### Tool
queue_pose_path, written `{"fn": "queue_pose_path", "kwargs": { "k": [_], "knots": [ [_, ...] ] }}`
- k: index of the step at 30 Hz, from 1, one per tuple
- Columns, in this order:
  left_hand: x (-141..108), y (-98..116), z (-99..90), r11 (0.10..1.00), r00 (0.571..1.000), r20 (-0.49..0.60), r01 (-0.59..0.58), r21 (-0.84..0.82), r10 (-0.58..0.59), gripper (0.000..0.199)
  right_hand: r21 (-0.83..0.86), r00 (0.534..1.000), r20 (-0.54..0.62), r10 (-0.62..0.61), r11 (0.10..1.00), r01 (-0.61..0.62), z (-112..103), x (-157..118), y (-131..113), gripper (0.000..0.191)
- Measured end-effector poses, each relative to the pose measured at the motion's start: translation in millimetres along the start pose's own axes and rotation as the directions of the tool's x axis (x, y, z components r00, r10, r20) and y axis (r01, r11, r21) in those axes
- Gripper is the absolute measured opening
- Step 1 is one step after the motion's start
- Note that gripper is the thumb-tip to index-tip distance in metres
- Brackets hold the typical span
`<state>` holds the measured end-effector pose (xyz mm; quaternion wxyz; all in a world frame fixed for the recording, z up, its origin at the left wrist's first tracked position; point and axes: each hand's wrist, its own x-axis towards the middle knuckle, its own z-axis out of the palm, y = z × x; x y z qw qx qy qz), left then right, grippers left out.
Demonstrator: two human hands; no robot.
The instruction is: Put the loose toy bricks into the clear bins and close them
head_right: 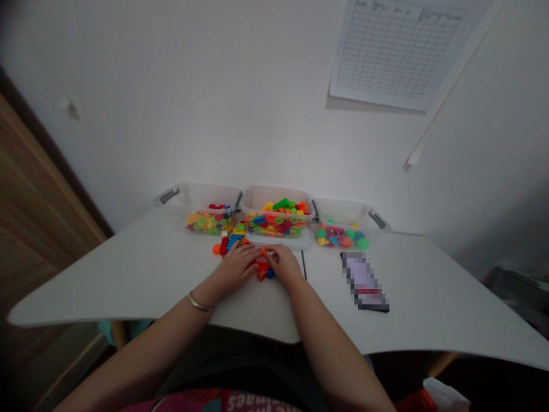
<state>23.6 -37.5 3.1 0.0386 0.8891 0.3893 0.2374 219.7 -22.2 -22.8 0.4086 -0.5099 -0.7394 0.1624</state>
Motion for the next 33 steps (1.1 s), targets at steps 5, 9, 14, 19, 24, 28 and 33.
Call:
{"fn": "queue_pose_path", "kwargs": {
  "k": [5,9,14,19,24,28,33],
  "knots": [
    [0.3,1.1,-1.0,1.0,0.999,0.044,-0.004,-0.015,0.005,0.041,-0.025,1.0,-0.015,0.005,1.0,-0.005,0.8,0.8,-0.4,0.026],
    [0.5,0.8,0.2,1.0,0.998,0.064,-0.01,-0.024,0.011,0.042,-0.052,1.0,0.004,-0.029,0.998,0.029,-0.4,1.6,-1.4,0.027],
    [0.0,-1.4,3.3,0.999,0.998,0.058,-0.023,-0.026,0.024,0.041,-0.09,1.0,-0.006,0.011,0.996,-0.011,-0.3,1.6,-1.0,0.026],
    [-0.6,-3.7,3.9,1.0,0.999,0.033,-0.009,-0.013,0.01,0.04,-0.133,0.996,-0.072,0.047,0.99,-0.057,0.4,1.0,0.1,0.027],
    [-1.5,-2.9,-0.5,0.999,0.999,0.011,0.053,-0.008,-0.053,0.038,-0.185,0.994,-0.087,0.06,0.98,-0.075,-2.9,-0.1,-1.2,0.027],
    [-1.9,-0.8,-4.5,0.996,0.996,0.03,0.09,-0.02,-0.089,0.037,-0.204,0.995,-0.067,0.077,0.975,-0.089,-3.7,-1.2,-1.2,0.028],
    [-2.4,0.1,-5.4,0.997,0.997,0.025,0.078,-0.027,-0.078,0.036,-0.168,0.992,-0.102,0.07,0.982,-0.087,-2.7,-1.1,0.3,0.027]
  ]
}}
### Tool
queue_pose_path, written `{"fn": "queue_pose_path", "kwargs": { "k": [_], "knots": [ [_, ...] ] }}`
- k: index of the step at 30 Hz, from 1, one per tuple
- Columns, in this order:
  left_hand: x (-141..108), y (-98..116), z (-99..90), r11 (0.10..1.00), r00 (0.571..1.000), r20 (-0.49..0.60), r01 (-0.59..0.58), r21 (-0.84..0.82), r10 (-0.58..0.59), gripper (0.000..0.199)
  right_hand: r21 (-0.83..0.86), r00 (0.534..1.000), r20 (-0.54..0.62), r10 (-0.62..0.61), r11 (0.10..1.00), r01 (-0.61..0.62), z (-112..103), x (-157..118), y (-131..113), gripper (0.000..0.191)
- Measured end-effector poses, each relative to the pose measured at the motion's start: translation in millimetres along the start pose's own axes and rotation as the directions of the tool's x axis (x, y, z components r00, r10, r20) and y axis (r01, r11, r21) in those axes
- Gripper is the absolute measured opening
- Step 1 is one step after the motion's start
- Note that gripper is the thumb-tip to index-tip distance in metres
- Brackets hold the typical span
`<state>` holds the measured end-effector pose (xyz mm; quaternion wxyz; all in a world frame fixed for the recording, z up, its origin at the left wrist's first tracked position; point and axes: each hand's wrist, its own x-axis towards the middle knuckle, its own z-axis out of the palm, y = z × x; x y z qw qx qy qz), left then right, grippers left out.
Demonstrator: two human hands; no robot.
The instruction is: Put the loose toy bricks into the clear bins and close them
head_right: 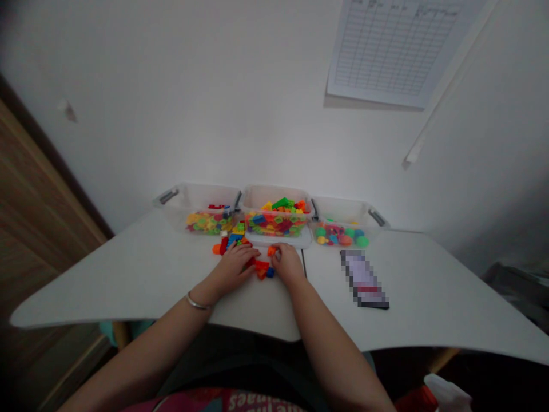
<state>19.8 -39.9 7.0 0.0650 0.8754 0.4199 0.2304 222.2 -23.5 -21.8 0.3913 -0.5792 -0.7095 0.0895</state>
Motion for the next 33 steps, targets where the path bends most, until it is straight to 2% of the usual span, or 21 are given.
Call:
{"fn": "queue_pose_path", "kwargs": {
  "k": [3,5,7,8,10,13,17,21,24,28,30,33],
  "knots": [
    [0.4,-0.4,0.8,1.0,1.0,-0.003,0.009,0.008,-0.009,0.034,0.046,0.983,-0.165,-0.08,0.995,0.089,-7.9,4.0,-4.7,0.028],
    [0.6,-1.1,1.5,1.0,1.0,-0.003,0.014,0.008,-0.014,0.033,0.023,0.925,-0.344,-0.163,0.983,0.181,-17.9,9.2,-10.8,0.026],
    [0.6,-2.2,2.3,1.0,1.0,-0.01,0.008,0.003,-0.008,0.032,-0.04,0.84,-0.497,-0.218,0.973,0.229,-29.1,16.6,-18.0,0.024],
    [0.5,-2.9,2.7,1.0,1.0,-0.014,0.004,0.001,-0.004,0.032,-0.072,0.806,-0.544,-0.232,0.97,0.231,-34.3,21.2,-21.4,0.024],
    [0.2,-4.2,3.3,1.0,1.0,-0.019,-0.003,0.0,0.003,0.032,-0.118,0.773,-0.589,-0.237,0.971,0.208,-42.5,31.8,-27.2,0.023],
    [0.0,-5.0,3.2,1.0,0.999,-0.032,-0.002,-0.004,0.002,0.031,-0.14,0.784,-0.597,-0.171,0.984,0.108,-48.4,49.1,-32.4,0.024],
    [0.4,-4.1,2.2,1.0,0.999,-0.043,-0.01,-0.01,0.01,0.03,-0.146,0.84,-0.54,-0.05,0.989,-0.034,-47.8,66.6,-35.5,0.028],
    [0.6,-4.1,2.6,1.0,0.999,-0.046,-0.017,-0.007,0.017,0.031,-0.173,0.873,-0.486,-0.026,0.983,-0.067,-44.4,70.9,-37.2,0.029],
    [0.8,-5.1,3.6,1.0,0.999,-0.048,-0.015,-0.003,0.015,0.031,-0.218,0.893,-0.445,-0.07,0.975,-0.032,-41.3,67.3,-36.5,0.029],
    [1.3,-6.3,4.7,1.0,0.998,-0.055,-0.028,0.004,0.028,0.03,-0.255,0.902,-0.39,-0.185,0.963,0.087,-39.2,60.2,-33.3,0.032],
    [1.6,-6.7,5.0,1.0,0.998,-0.06,-0.029,-0.002,0.029,0.03,-0.227,0.878,-0.415,-0.237,0.962,0.152,-40.4,56.4,-33.1,0.032],
    [2.0,-7.1,4.9,0.999,0.997,-0.065,-0.038,-0.007,0.038,0.03,-0.162,0.818,-0.496,-0.291,0.957,0.242,-43.2,48.6,-36.0,0.031]
  ]
}}
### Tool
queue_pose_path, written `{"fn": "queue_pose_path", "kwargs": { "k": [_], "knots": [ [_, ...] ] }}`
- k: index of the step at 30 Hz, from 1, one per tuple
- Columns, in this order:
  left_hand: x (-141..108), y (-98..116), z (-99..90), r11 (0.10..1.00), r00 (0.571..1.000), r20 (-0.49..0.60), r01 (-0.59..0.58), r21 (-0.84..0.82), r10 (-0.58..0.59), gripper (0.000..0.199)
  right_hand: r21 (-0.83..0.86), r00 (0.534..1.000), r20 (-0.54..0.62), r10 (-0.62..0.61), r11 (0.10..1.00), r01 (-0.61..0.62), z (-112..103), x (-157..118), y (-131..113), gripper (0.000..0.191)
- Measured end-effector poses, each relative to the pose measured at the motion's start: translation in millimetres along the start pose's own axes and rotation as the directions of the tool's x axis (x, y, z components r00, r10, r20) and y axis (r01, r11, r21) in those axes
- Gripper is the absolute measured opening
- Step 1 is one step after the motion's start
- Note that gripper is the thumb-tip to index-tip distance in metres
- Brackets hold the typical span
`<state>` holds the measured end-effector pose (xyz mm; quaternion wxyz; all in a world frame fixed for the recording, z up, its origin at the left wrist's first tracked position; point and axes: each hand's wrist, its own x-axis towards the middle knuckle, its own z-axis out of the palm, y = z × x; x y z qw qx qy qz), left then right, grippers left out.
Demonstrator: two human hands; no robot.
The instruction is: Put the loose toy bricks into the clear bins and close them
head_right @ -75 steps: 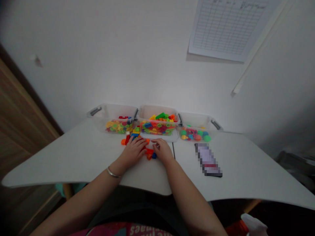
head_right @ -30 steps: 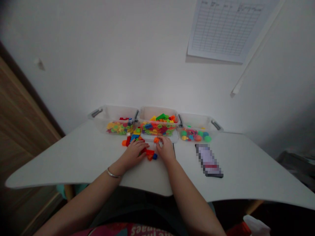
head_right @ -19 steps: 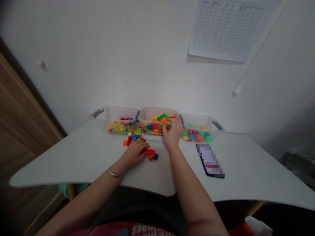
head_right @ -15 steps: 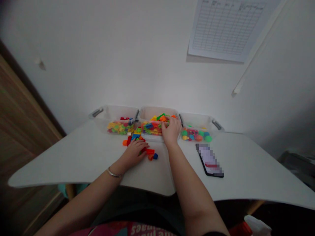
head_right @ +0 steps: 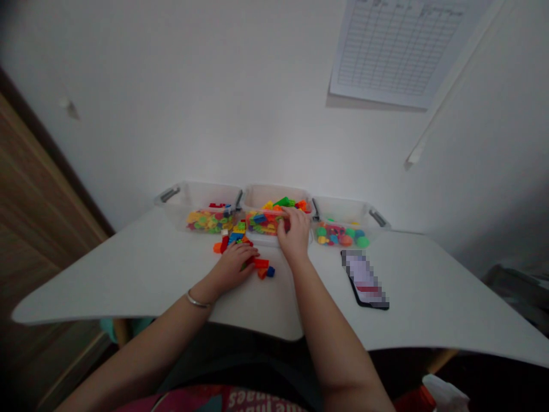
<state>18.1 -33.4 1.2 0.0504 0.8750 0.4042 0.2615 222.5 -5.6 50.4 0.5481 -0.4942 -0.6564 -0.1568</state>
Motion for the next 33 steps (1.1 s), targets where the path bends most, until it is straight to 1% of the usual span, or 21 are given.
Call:
{"fn": "queue_pose_path", "kwargs": {
  "k": [2,3,4,6,7,9,10,12,15,17,19,22,24,26,29,31,33],
  "knots": [
    [0.3,-0.1,-0.3,1.0,1.0,0.0,-0.011,0.002,0.011,0.029,0.069,1.0,-0.02,-0.006,0.998,0.008,-3.8,-6.2,-3.8,0.029],
    [0.3,0.0,-0.4,1.0,1.0,0.001,-0.015,0.004,0.015,0.028,0.105,1.0,-0.001,0.004,0.994,-0.004,-5.0,-11.1,-5.3,0.026],
    [0.3,0.1,-0.6,1.0,1.0,0.001,-0.017,0.005,0.017,0.028,0.14,0.999,0.042,0.02,0.99,-0.025,-5.5,-17.2,-6.3,0.024],
    [0.0,0.3,-0.7,1.0,1.0,0.003,-0.014,0.003,0.014,0.029,0.204,0.983,0.177,0.045,0.976,-0.081,-5.0,-32.4,-6.3,0.019],
    [-0.3,0.3,-0.6,1.0,1.0,0.002,-0.01,0.001,0.01,0.029,0.228,0.963,0.267,0.039,0.968,-0.102,-4.3,-40.8,-5.4,0.017],
    [-1.0,0.0,-0.3,1.0,1.0,-0.003,-0.009,-0.002,0.009,0.029,0.262,0.902,0.431,0.001,0.957,-0.126,-3.0,-56.3,-2.6,0.014],
    [-1.3,-0.3,0.0,1.0,1.0,-0.006,-0.01,-0.001,0.01,0.028,0.261,0.871,0.492,-0.004,0.955,-0.144,-2.7,-62.6,-1.0,0.015],
    [-1.7,-1.2,0.6,1.0,1.0,-0.011,-0.011,0.006,0.011,0.026,0.233,0.823,0.568,0.02,0.955,-0.184,-2.5,-71.1,1.6,0.021],
    [-1.9,-2.8,1.7,1.0,1.0,-0.009,-0.004,0.01,0.004,0.025,0.163,0.782,0.616,0.093,0.956,-0.243,-2.3,-74.8,3.9,0.027],
    [-1.8,-3.3,2.2,1.0,1.0,-0.01,0.001,0.014,-0.001,0.025,0.129,0.756,0.645,0.117,0.957,-0.259,-1.5,-74.7,4.9,0.025],
    [-1.6,-3.2,2.0,1.0,1.0,-0.015,0.006,0.017,-0.005,0.025,0.111,0.739,0.662,0.127,0.958,-0.264,-0.2,-74.6,6.0,0.022],
    [-1.2,-2.1,0.2,1.0,0.999,-0.031,0.009,0.019,-0.009,0.025,0.098,0.747,0.647,0.154,0.955,-0.282,1.5,-75.6,7.8,0.02],
    [-0.6,-1.4,-1.6,1.0,0.998,-0.062,0.025,0.016,-0.024,0.025,0.091,0.761,0.624,0.181,0.949,-0.301,1.9,-76.3,8.5,0.02],
    [0.3,-1.1,-3.1,0.998,0.992,-0.107,0.062,0.009,-0.061,0.025,0.087,0.762,0.617,0.197,0.945,-0.315,1.4,-76.5,8.0,0.021],
    [1.5,-1.4,-4.3,0.993,0.981,-0.16,0.114,0.002,-0.112,0.025,0.094,0.748,0.641,0.172,0.95,-0.299,-0.4,-76.3,5.7,0.021],
    [1.9,-1.6,-4.5,0.991,0.976,-0.173,0.132,0.005,-0.129,0.022,0.1,0.739,0.66,0.134,0.96,-0.263,-1.4,-75.9,3.9,0.021],
    [2.0,-1.5,-4.7,0.99,0.976,-0.172,0.14,0.009,-0.136,0.02,0.087,0.734,0.668,0.122,0.967,-0.24,-1.5,-75.3,3.0,0.02]
  ]
}}
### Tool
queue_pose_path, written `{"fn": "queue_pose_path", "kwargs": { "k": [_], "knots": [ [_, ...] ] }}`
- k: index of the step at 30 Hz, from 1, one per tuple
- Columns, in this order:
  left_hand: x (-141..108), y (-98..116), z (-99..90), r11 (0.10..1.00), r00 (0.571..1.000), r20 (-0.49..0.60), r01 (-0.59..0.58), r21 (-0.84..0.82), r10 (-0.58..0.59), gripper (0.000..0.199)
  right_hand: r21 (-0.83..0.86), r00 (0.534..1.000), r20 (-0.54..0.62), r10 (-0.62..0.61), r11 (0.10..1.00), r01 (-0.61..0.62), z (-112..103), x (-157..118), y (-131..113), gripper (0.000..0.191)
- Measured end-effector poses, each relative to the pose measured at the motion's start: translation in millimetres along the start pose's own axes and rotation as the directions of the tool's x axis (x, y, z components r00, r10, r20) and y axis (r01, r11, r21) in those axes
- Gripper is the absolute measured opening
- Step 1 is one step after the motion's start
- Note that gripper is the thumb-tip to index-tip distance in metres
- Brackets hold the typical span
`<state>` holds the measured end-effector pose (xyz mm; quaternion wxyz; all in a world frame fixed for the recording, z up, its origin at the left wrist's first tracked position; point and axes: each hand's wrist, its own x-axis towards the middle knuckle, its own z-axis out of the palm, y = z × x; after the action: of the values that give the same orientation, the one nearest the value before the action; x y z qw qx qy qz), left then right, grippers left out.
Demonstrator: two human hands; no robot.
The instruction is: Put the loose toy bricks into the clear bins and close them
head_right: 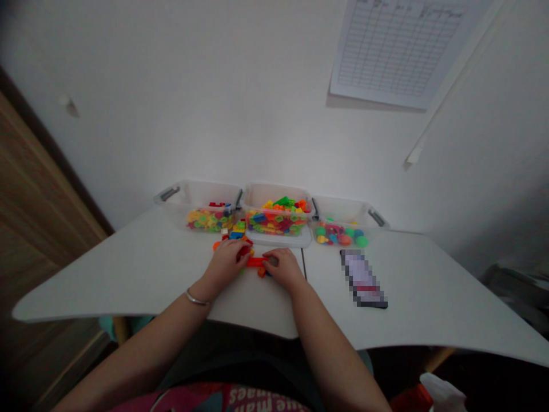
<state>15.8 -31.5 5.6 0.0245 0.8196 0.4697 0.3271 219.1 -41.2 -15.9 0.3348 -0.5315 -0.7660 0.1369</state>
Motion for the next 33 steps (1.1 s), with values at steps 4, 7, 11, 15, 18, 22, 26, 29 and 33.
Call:
{"fn": "queue_pose_path", "kwargs": {
  "k": [4,7,11,15,18,22,26,29,33],
  "knots": [
    [-0.1,0.3,-0.1,1.0,1.0,0.017,-0.01,0.006,0.009,0.019,-0.035,0.997,-0.056,0.062,0.997,-0.064,0.5,3.3,3.2,0.017],
    [-0.3,-0.9,1.1,1.0,0.999,0.027,-0.022,0.01,0.022,0.019,-0.026,0.98,-0.146,0.134,0.99,-0.14,1.5,6.2,9.8,0.016],
    [-1.1,-3.2,3.0,0.999,0.998,0.029,-0.053,-0.005,0.053,0.019,0.007,0.962,-0.204,0.181,0.983,-0.184,2.2,7.0,15.3,0.02],
    [-1.4,-1.9,1.4,0.998,0.997,0.036,-0.065,-0.023,0.066,0.018,-0.081,0.982,-0.156,0.108,0.989,-0.122,0.5,3.9,11.6,0.021],
    [-1.3,0.2,-0.3,0.995,0.995,0.05,-0.09,-0.032,0.091,0.017,-0.159,0.991,-0.112,0.071,0.983,-0.089,-0.9,1.5,7.9,0.021],
    [-2.2,0.0,1.1,0.991,0.989,0.078,-0.125,-0.051,0.129,0.02,-0.138,0.986,-0.14,0.093,0.984,-0.112,0.0,1.4,8.6,0.02],
    [-3.4,-1.9,3.6,0.989,0.988,0.087,-0.123,-0.078,0.13,0.022,-0.011,0.941,-0.319,0.114,0.992,-0.124,-3.4,4.5,7.6,0.026],
    [-3.0,-1.5,2.8,0.987,0.985,0.096,-0.132,-0.086,0.14,0.023,0.053,0.869,-0.49,0.067,0.998,-0.046,-14.6,9.5,1.5,0.03],
    [-1.4,-0.3,0.8,0.984,0.98,0.111,-0.153,-0.093,0.163,0.022,0.116,0.723,-0.686,0.08,0.993,0.0,-35.1,22.1,-6.4,0.03]
  ]
}}
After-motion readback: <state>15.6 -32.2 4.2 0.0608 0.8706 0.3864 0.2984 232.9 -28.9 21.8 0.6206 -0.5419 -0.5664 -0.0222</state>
